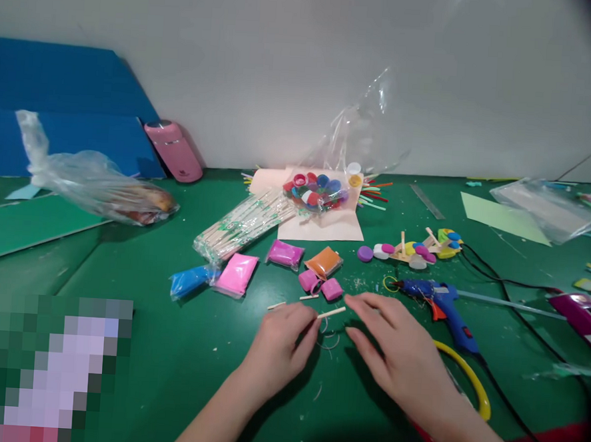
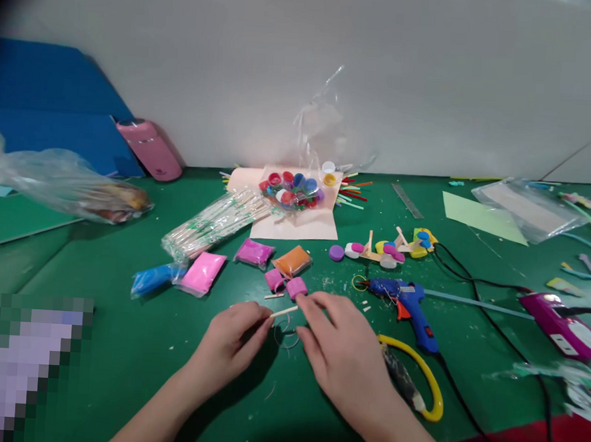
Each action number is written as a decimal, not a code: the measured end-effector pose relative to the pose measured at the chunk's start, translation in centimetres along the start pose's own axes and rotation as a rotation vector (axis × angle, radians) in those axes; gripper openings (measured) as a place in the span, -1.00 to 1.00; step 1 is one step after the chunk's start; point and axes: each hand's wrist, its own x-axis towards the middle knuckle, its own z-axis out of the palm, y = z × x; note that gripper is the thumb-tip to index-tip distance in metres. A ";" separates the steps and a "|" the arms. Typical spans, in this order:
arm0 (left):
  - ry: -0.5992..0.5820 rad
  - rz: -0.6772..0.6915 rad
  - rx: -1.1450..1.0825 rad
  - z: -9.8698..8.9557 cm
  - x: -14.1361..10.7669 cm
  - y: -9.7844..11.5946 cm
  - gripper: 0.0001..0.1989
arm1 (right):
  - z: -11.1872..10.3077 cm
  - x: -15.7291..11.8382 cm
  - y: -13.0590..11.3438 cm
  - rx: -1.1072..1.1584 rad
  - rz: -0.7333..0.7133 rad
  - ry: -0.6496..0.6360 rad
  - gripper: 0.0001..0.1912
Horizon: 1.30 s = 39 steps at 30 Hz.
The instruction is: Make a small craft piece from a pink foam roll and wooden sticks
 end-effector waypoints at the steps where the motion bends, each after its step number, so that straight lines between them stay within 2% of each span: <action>1: -0.018 0.018 0.031 0.0 0.0 0.0 -0.79 | 0.5 0.7 -0.3 0.014 -0.037 -0.023 -0.66; 6: -0.106 0.091 0.148 -0.2 -0.1 0.0 -0.78 | 1.7 2.3 -0.5 0.052 -0.145 -0.109 -0.74; 10: -0.099 0.063 0.205 -0.3 -0.2 0.0 -0.79 | 1.9 2.6 -0.1 0.050 -0.200 -0.130 -0.75; 25: -0.021 0.014 0.129 -0.4 -0.3 -0.2 -0.78 | 2.8 2.9 -1.0 0.116 -0.121 -0.108 -0.76; 30: -0.079 0.018 -0.068 -0.9 0.0 0.0 -0.79 | 1.0 3.2 -0.3 0.186 -0.182 -0.215 -0.75; 33: -0.013 -0.082 -0.273 -1.4 0.3 0.2 -0.81 | -0.1 3.2 -0.6 0.405 -0.191 -0.299 -0.69; 36: 0.141 -0.249 -0.486 -1.8 0.5 0.2 -0.87 | -0.2 3.1 -1.1 0.636 -0.050 -0.280 -0.69; 39: 0.207 -0.377 -0.662 -1.8 0.7 0.1 -0.90 | 0.6 3.2 -1.2 0.778 0.135 -0.231 -0.70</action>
